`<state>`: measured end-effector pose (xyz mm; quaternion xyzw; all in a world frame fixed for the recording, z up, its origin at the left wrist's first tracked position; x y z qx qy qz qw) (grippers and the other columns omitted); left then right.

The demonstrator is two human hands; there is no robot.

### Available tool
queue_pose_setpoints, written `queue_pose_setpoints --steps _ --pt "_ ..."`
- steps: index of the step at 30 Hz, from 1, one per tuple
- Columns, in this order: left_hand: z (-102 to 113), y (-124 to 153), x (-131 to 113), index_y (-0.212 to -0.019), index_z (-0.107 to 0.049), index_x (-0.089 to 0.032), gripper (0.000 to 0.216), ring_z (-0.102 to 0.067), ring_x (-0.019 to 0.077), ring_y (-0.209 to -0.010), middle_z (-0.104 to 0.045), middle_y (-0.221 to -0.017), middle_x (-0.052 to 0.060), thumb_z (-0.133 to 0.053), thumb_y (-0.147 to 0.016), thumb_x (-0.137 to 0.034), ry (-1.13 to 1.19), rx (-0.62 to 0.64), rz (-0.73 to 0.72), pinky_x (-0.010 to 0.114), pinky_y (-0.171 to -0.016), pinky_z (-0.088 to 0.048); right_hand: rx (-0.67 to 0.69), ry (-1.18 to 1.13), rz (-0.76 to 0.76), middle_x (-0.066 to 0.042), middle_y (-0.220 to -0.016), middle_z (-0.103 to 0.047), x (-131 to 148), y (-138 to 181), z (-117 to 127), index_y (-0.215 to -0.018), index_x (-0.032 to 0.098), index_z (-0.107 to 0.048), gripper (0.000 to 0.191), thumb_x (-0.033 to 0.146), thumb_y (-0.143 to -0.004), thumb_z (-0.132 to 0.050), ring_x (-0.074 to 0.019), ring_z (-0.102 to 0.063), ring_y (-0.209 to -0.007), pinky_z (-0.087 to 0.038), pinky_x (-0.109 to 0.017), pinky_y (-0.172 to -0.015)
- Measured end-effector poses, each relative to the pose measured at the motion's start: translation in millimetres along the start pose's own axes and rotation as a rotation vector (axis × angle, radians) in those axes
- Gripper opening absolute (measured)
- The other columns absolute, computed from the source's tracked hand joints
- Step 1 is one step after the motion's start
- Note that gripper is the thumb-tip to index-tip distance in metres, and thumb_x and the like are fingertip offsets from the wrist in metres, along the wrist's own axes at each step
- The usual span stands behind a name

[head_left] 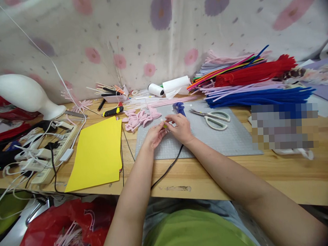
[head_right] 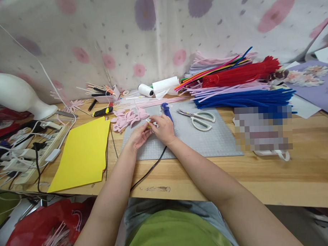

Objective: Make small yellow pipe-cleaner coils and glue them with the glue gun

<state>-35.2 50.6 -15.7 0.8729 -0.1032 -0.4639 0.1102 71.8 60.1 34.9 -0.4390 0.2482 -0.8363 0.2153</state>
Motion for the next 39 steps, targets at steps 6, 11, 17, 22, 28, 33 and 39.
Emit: queue_pose_setpoints --steps 6,11,17,22,28,33,39 --pt "8.1 -6.3 0.7 -0.07 -0.065 -0.012 0.005 -0.061 0.0122 -0.073 -0.066 -0.072 0.006 -0.065 -0.07 -0.016 0.02 -0.073 -0.053 0.026 -0.075 -0.047 0.004 -0.41 -0.187 -0.003 -0.09 -0.065 -22.8 0.2 -7.7 -0.096 0.022 -0.057 0.02 0.032 -0.08 -0.048 -0.0151 -0.059 -0.081 -0.046 -0.033 -0.078" --pt "19.2 -8.1 -8.7 -0.068 -0.064 -0.014 0.006 -0.06 0.0128 -0.084 -0.066 -0.075 0.004 -0.065 -0.069 -0.02 0.08 -0.193 -0.222 0.026 -0.079 -0.043 0.055 -0.642 -0.379 0.0 -0.081 -0.06 -38.1 3.4 -23.7 -0.093 0.022 -0.051 0.031 0.04 -0.069 -0.061 -0.0131 -0.058 -0.075 -0.047 -0.032 -0.075" --pt "14.0 -7.0 -6.8 -0.071 -0.066 -0.014 0.015 -0.059 0.0114 -0.076 -0.066 -0.074 0.002 -0.07 -0.062 -0.026 0.0 -0.172 -0.245 0.025 -0.075 -0.041 0.148 -0.906 -0.598 0.004 -0.071 -0.059 -32.9 11.9 -41.3 -0.096 0.023 -0.044 0.053 0.039 -0.054 -0.072 -0.0114 -0.058 -0.065 -0.048 -0.031 -0.068" --pt "9.0 -3.1 -8.1 -0.069 -0.067 -0.016 0.015 -0.058 0.01 -0.075 -0.066 -0.076 0.001 -0.07 -0.062 -0.029 -0.066 -0.145 -0.254 0.023 -0.073 -0.041 0.094 -0.803 -0.606 0.005 -0.066 -0.059 -38.2 9.7 -33.7 -0.091 0.022 -0.044 0.052 0.04 -0.051 -0.073 -0.0105 -0.057 -0.06 -0.048 -0.03 -0.066" --pt "8.8 0.5 -10.6 -0.074 -0.07 -0.017 0.019 -0.059 0.013 -0.08 -0.067 -0.084 0.003 -0.072 -0.058 -0.027 -0.196 -0.169 -0.267 0.025 -0.073 -0.043 0.092 -0.757 -0.591 0.005 -0.065 -0.06 -40.7 9.0 -32.2 -0.089 0.021 -0.044 0.05 0.039 -0.052 -0.072 -0.011 -0.057 -0.06 -0.048 -0.03 -0.065" --pt "14.1 0.0 -12.8 -0.073 -0.069 -0.017 0.02 -0.058 0.0129 -0.079 -0.066 -0.083 0.003 -0.072 -0.057 -0.028 -0.184 -0.231 -0.31 0.025 -0.071 -0.045 0.086 -0.694 -0.579 0.004 -0.067 -0.059 -42.3 8.8 -30.9 -0.089 0.02 -0.047 0.041 0.036 -0.057 -0.068 -0.0117 -0.057 -0.064 -0.047 -0.031 -0.068" --pt "21.9 -0.7 -16.2 -0.071 -0.066 -0.015 0.023 -0.055 0.0094 -0.07 -0.063 -0.077 0.001 -0.074 -0.054 -0.028 -0.141 -0.283 -0.36 0.023 -0.065 -0.046 0.174 -0.439 -0.399 0.0 -0.074 -0.062 -25.4 -3.3 -9.7 -0.075 0.018 -0.055 0.017 0.032 -0.066 -0.059 -0.0129 -0.057 -0.07 -0.045 -0.03 -0.071"
Point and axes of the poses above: each hand's wrist, its own y-axis away from the middle knuckle, its own z-axis out of the back of the hand, x = y × z, the point moved 7 cm from there along -y, towards the middle knuckle
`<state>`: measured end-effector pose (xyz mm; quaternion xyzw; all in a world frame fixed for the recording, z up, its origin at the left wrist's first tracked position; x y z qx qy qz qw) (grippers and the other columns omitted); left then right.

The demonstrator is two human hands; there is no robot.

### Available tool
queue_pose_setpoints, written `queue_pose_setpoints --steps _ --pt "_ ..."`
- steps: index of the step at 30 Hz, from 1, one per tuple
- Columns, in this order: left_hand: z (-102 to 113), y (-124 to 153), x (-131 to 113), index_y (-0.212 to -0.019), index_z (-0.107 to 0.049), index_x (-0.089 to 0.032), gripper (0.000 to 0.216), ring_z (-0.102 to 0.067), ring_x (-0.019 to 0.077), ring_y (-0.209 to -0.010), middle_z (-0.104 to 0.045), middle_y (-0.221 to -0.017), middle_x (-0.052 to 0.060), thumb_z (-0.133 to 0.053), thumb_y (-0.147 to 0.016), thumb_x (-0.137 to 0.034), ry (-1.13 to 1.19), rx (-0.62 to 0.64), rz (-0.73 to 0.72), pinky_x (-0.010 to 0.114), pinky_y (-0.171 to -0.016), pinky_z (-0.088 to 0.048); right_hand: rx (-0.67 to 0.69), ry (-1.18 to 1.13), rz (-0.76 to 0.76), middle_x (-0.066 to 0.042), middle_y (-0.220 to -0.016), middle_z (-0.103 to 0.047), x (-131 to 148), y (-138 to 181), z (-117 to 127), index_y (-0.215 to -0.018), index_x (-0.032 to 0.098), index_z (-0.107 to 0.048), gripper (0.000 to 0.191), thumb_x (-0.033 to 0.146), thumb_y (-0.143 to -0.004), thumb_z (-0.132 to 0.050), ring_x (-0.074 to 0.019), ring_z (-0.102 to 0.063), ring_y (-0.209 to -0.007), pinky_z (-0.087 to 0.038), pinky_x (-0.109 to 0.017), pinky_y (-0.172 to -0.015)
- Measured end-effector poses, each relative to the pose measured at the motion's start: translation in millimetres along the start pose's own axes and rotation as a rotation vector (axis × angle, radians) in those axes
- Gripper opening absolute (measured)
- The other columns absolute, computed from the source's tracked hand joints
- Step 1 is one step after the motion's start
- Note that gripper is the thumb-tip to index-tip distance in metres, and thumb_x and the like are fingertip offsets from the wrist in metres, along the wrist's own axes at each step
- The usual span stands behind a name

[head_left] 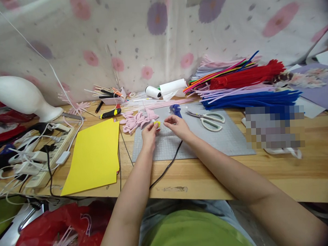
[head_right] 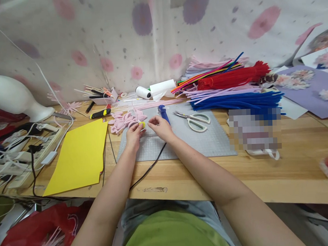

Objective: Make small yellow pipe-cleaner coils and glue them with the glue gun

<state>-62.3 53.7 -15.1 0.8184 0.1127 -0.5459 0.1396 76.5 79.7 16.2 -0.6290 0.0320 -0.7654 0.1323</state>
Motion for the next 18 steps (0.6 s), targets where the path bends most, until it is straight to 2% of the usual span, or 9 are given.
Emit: queue_pose_setpoints --steps 4,9,12,15,18 --pt "5.9 -3.3 0.8 -0.069 -0.063 -0.015 0.022 -0.055 0.0084 -0.069 -0.061 -0.074 -0.001 -0.074 -0.053 -0.026 0.046 -0.04 -0.018 0.024 -0.066 -0.046 0.134 0.088 0.03 0.0 -0.068 -0.063 15.0 15.4 19.4 -0.071 0.019 -0.055 0.018 0.037 -0.074 -0.052 -0.0131 -0.057 -0.065 -0.043 -0.027 -0.065" --pt "6.0 -4.5 2.3 -0.067 -0.06 -0.015 0.02 -0.056 0.0078 -0.069 -0.061 -0.073 -0.002 -0.074 -0.053 -0.021 0.115 -0.051 -0.027 0.025 -0.071 -0.046 -0.042 0.317 0.045 0.001 -0.055 -0.056 13.5 37.1 81.7 -0.062 0.019 -0.051 0.029 0.044 -0.078 -0.049 -0.0119 -0.05 -0.054 -0.036 -0.026 -0.056" --pt "-1.6 0.7 4.5 -0.068 -0.061 -0.014 0.02 -0.057 0.0078 -0.069 -0.063 -0.073 -0.001 -0.074 -0.053 -0.02 0.113 -0.03 0.025 0.025 -0.073 -0.045 -0.085 0.33 0.034 0.001 -0.05 -0.052 6.1 42.2 103.7 -0.056 0.02 -0.049 0.039 0.049 -0.081 -0.042 -0.0115 -0.047 -0.051 -0.036 -0.026 -0.055" --pt "-12.2 9.3 7.2 -0.068 -0.061 -0.014 0.022 -0.057 0.0072 -0.067 -0.063 -0.071 -0.001 -0.075 -0.052 -0.019 0.104 -0.012 0.105 0.024 -0.073 -0.044 -0.085 0.268 0.054 0.0 -0.056 -0.055 2.4 42.2 104.5 -0.06 0.019 -0.051 0.036 0.049 -0.079 -0.045 -0.0125 -0.051 -0.056 -0.04 -0.028 -0.059" --pt "-26.1 18.1 10.8 -0.068 -0.061 -0.013 0.023 -0.057 0.0081 -0.064 -0.064 -0.071 0.001 -0.076 -0.051 -0.019 0.053 0.067 0.193 0.025 -0.071 -0.045 -0.011 0.137 0.033 -0.001 -0.071 -0.06 -2.1 40.1 86.7 -0.075 0.019 -0.054 0.027 0.045 -0.072 -0.057 -0.0134 -0.055 -0.063 -0.044 -0.028 -0.058"
Point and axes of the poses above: each hand's wrist, its own y-axis away from the middle knuckle, its own z-axis out of the back of the hand, x = y × z, the point moved 7 cm from there along -y, towards the middle knuckle
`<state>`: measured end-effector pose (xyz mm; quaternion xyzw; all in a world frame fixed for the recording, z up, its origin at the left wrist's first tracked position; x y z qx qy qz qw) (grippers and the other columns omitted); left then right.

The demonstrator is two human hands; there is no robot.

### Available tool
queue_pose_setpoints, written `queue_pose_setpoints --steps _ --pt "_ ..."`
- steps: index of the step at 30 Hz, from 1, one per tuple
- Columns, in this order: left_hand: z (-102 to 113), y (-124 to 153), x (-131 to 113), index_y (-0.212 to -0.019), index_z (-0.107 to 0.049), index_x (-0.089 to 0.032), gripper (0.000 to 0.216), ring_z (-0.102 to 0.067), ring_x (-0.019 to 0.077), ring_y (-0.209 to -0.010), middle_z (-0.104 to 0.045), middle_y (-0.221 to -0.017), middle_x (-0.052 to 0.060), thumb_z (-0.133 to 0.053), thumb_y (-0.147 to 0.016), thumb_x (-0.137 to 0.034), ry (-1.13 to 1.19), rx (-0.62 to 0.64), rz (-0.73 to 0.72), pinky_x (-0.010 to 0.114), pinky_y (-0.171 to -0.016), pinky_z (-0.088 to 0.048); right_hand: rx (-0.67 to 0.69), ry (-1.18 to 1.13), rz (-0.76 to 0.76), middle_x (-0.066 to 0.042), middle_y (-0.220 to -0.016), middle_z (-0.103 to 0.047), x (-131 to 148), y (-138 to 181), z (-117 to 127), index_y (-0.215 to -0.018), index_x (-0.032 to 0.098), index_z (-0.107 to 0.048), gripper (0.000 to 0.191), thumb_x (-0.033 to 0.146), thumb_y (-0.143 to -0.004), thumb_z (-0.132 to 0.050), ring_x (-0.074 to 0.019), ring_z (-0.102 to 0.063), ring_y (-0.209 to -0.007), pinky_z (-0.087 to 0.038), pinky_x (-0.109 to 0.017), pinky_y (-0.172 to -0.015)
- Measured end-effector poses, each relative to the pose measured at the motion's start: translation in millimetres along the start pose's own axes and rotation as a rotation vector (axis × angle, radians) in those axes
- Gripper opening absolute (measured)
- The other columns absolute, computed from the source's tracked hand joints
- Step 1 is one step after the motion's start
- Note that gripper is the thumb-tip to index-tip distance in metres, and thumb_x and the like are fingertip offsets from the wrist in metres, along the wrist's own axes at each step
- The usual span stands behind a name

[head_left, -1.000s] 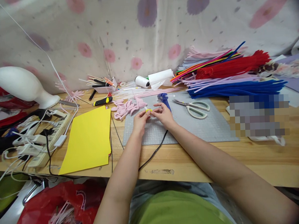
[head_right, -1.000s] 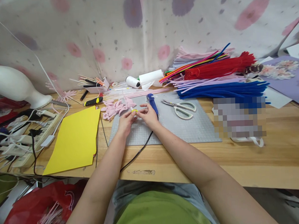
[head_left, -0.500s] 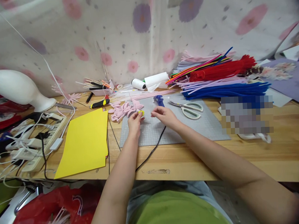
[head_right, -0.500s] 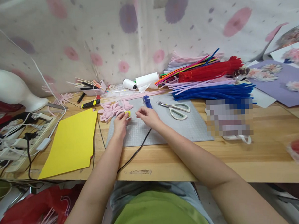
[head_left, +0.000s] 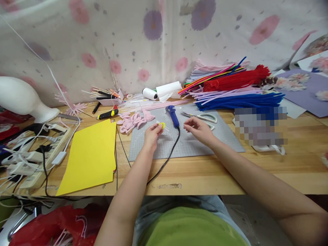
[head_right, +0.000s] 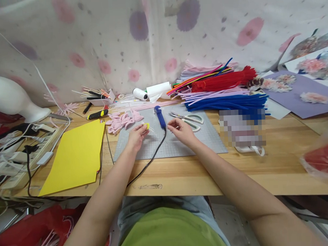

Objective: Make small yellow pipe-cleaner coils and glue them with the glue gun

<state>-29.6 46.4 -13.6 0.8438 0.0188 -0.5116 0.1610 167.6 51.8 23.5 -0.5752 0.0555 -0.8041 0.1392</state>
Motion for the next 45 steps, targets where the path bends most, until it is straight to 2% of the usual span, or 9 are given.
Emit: queue_pose_setpoints --steps 3,7,11,15,19,22,26,38,45 --pt "-9.5 4.3 5.6 -0.067 -0.062 -0.013 0.023 -0.059 0.0104 -0.067 -0.065 -0.072 0.003 -0.076 -0.051 -0.021 -0.069 0.075 0.066 0.026 -0.07 -0.045 0.105 -0.067 -0.035 -0.002 -0.077 -0.061 -0.9 -2.4 -23.6 -0.083 0.019 -0.054 0.027 0.042 -0.069 -0.06 -0.0135 -0.056 -0.065 -0.045 -0.028 -0.056" --pt "-10.0 3.8 8.2 -0.068 -0.063 -0.014 0.025 -0.06 0.0126 -0.071 -0.065 -0.076 0.005 -0.077 -0.051 -0.024 -0.122 0.111 0.085 0.028 -0.072 -0.044 0.139 -0.057 -0.032 -0.003 -0.081 -0.065 2.2 -9.4 -40.9 -0.085 0.019 -0.051 0.029 0.036 -0.064 -0.064 -0.0128 -0.057 -0.067 -0.046 -0.028 -0.06" --pt "-6.9 0.5 4.9 -0.069 -0.062 -0.015 0.026 -0.06 0.0129 -0.07 -0.065 -0.076 0.004 -0.077 -0.051 -0.026 -0.142 0.118 0.083 0.029 -0.072 -0.044 0.138 -0.015 -0.057 0.001 -0.07 -0.065 2.7 -19.7 -49.5 -0.084 0.019 -0.05 0.027 0.028 -0.062 -0.065 -0.0124 -0.059 -0.063 -0.045 -0.029 -0.064" --pt "-4.1 -0.7 -0.3 -0.067 -0.06 -0.015 0.024 -0.06 0.0126 -0.07 -0.065 -0.073 0.004 -0.076 -0.051 -0.023 -0.128 0.103 0.1 0.028 -0.071 -0.045 0.105 -0.029 -0.089 0.004 -0.062 -0.062 0.9 -27.6 -54.2 -0.08 0.021 -0.05 0.023 0.026 -0.061 -0.062 -0.012 -0.058 -0.057 -0.044 -0.028 -0.06" --pt "-2.7 0.3 -2.7 -0.065 -0.059 -0.015 0.022 -0.059 0.0114 -0.069 -0.065 -0.071 0.002 -0.075 -0.052 -0.022 -0.113 0.098 0.116 0.026 -0.069 -0.044 0.111 -0.116 -0.1 0.003 -0.065 -0.062 0.9 -27.9 -61.9 -0.081 0.02 -0.048 0.026 0.027 -0.059 -0.062 -0.0125 -0.058 -0.059 -0.043 -0.026 -0.057" --pt "-1.8 1.6 -2.0 -0.065 -0.06 -0.015 0.021 -0.057 0.01 -0.066 -0.064 -0.07 0.002 -0.075 -0.052 -0.021 -0.106 0.094 0.134 0.026 -0.07 -0.043 0.119 -0.143 -0.086 0.001 -0.068 -0.063 1.9 -26.1 -67.1 -0.082 0.02 -0.048 0.028 0.028 -0.059 -0.063 -0.013 -0.059 -0.063 -0.044 -0.027 -0.06" --pt "-1.6 2.2 -0.9 -0.065 -0.06 -0.013 0.019 -0.056 0.0094 -0.063 -0.062 -0.069 0.002 -0.074 -0.054 -0.02 -0.109 0.106 0.154 0.027 -0.071 -0.043 0.102 -0.125 -0.073 0.002 -0.066 -0.061 0.2 -27.3 -67.3 -0.082 0.02 -0.048 0.026 0.028 -0.061 -0.06 -0.0125 -0.057 -0.062 -0.043 -0.028 -0.063" --pt "-2.3 0.6 1.3 -0.065 -0.06 -0.011 0.013 -0.055 0.0084 -0.056 -0.062 -0.065 0.002 -0.071 -0.059 -0.015 -0.194 0.133 0.189 0.025 -0.064 -0.045 0.071 -0.249 -0.124 0.002 -0.068 -0.06 -0.6 -31.7 -61.9 -0.087 0.02 -0.045 0.031 0.023 -0.058 -0.057 -0.0101 -0.051 -0.056 -0.04 -0.022 -0.049" --pt "3.1 -1.5 -0.4 -0.065 -0.061 -0.01 0.01 -0.055 0.0078 -0.055 -0.061 -0.063 0.003 -0.07 -0.063 -0.014 -0.248 0.099 0.189 0.023 -0.062 -0.045 -0.036 -0.362 -0.117 0.005 -0.066 -0.058 -1.5 -35.2 -55.0 -0.085 0.021 -0.042 0.032 0.023 -0.058 -0.06 -0.0089 -0.051 -0.054 -0.045 -0.024 -0.052"
Point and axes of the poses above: each hand's wrist, its own y-axis away from the middle knuckle, its own z-axis out of the back of the hand, x = y × z, the point moved 7 cm from there along -y, towards the middle knuckle
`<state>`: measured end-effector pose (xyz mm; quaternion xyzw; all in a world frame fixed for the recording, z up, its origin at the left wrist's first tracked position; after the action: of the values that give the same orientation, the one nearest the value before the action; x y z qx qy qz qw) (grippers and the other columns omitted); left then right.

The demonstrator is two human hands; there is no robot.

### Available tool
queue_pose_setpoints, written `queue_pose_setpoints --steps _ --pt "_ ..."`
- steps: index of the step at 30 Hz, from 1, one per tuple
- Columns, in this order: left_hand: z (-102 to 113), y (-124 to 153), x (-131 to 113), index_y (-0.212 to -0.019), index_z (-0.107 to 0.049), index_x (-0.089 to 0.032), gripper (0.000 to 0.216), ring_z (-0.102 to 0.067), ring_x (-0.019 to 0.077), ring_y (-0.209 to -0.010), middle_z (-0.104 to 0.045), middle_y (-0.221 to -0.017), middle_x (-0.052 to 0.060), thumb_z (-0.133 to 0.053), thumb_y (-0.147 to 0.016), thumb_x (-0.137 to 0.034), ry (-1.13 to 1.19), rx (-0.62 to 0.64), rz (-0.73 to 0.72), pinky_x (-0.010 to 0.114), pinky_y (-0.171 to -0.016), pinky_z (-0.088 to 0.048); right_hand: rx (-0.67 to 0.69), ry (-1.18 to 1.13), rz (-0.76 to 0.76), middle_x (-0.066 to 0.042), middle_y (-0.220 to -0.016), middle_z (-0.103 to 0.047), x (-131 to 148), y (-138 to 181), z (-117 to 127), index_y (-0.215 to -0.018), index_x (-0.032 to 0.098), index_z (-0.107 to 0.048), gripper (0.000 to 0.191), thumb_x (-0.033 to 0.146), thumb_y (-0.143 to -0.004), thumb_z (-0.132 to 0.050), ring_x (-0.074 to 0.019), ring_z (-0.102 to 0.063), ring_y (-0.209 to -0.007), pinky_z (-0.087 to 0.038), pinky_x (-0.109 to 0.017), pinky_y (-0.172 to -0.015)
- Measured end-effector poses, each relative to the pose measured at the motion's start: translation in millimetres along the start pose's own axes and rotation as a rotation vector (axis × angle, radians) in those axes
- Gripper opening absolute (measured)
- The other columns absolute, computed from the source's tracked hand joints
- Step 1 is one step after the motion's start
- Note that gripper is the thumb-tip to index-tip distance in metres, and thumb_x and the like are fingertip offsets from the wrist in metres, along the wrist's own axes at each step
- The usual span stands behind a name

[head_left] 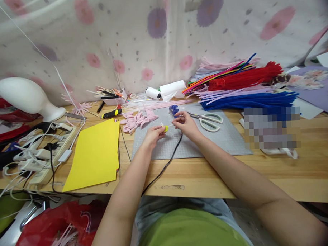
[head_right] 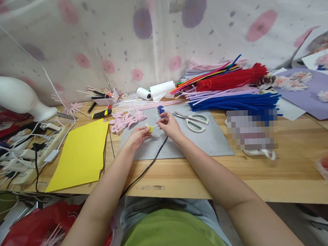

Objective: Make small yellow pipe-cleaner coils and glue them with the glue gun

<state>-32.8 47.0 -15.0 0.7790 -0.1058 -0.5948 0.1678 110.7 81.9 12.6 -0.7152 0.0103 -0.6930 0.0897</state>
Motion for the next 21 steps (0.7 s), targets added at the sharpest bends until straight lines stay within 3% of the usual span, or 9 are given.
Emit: queue_pose_setpoints --steps 11,21 --pt "-1.2 -1.6 2.0 -0.067 -0.062 -0.013 0.014 -0.056 0.0085 -0.06 -0.063 -0.067 0.003 -0.072 -0.061 -0.02 0.101 0.011 0.013 0.026 -0.069 -0.044 0.023 -0.064 -0.065 0.005 -0.065 -0.055 -6.9 7.1 -12.4 -0.087 0.021 -0.042 0.041 0.031 -0.055 -0.066 -0.0094 -0.051 -0.057 -0.044 -0.023 -0.048" --pt "-10.0 6.0 -2.1 -0.066 -0.06 -0.012 0.02 -0.058 0.0107 -0.062 -0.063 -0.068 0.004 -0.075 -0.056 -0.021 -0.051 0.095 -0.04 0.025 -0.064 -0.044 -0.01 -0.065 0.01 0.006 -0.062 -0.049 -2.4 7.8 -6.0 -0.087 0.021 -0.044 0.034 0.03 -0.06 -0.061 -0.0085 -0.045 -0.055 -0.039 -0.021 -0.046"
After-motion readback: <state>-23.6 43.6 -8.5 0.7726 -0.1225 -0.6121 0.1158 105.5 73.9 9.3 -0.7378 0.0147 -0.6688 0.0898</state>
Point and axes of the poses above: each hand's wrist, its own y-axis away from the middle knuckle, its own z-axis out of the back of the hand, x = y × z, the point moved 7 cm from there along -y, towards the middle knuckle
